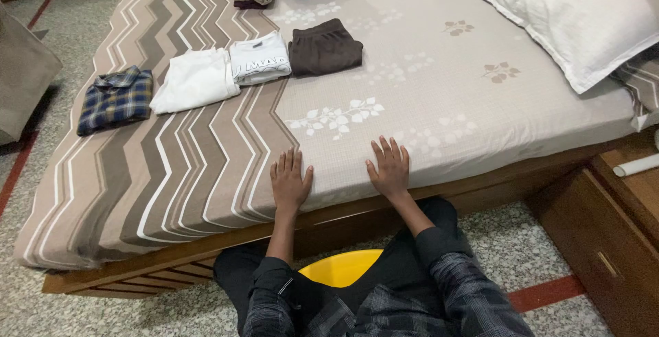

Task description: Arrange folded clothes on a bed and smooth out the bedsheet.

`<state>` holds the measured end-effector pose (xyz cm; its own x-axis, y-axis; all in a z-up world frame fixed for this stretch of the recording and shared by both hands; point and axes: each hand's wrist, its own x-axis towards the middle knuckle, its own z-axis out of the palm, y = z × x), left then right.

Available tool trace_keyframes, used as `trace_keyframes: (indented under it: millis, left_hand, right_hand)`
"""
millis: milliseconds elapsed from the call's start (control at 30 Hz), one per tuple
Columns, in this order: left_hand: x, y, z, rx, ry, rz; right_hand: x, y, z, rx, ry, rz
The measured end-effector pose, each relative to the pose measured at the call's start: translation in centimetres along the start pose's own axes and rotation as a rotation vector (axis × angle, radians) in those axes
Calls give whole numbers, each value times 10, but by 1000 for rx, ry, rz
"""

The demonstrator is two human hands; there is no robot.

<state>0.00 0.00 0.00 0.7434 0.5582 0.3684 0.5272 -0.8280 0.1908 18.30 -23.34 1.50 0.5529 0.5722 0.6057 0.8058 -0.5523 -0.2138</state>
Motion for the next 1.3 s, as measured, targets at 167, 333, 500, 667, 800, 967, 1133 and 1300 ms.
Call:
trace_keyframes:
  millis: [167, 333, 500, 667, 800, 967, 1133, 1300]
  left_hand:
    - [0, 4, -8, 36, -53, -17]
    - [3, 3, -4, 30, -66, -31]
    - [-1, 5, -10, 39, -34, -14]
    - [10, 4, -7, 6, -11, 16]
    - [-4, 3, -7, 14, -58, -12]
    - [-2, 3, -10, 17, -32, 4]
    - [-4, 4, -11, -6, -8, -11]
    - [-2, 2, -7, 15, 18, 12]
  right_hand:
    - [-3, 2, 4, 11, 31, -23]
    - [-3, 3, 4, -7, 38, -29]
    - [-10, 0, 5, 20, 92, -3]
    - [-2, 5, 5, -18, 132, -21]
    - [-9, -1, -2, 18, 107, -5]
    - [-10, -5, -4, 41, 117, -6]
    - [-11, -1, 2, 8, 107, -8]
    - [-10, -2, 1, -3, 95, -8]
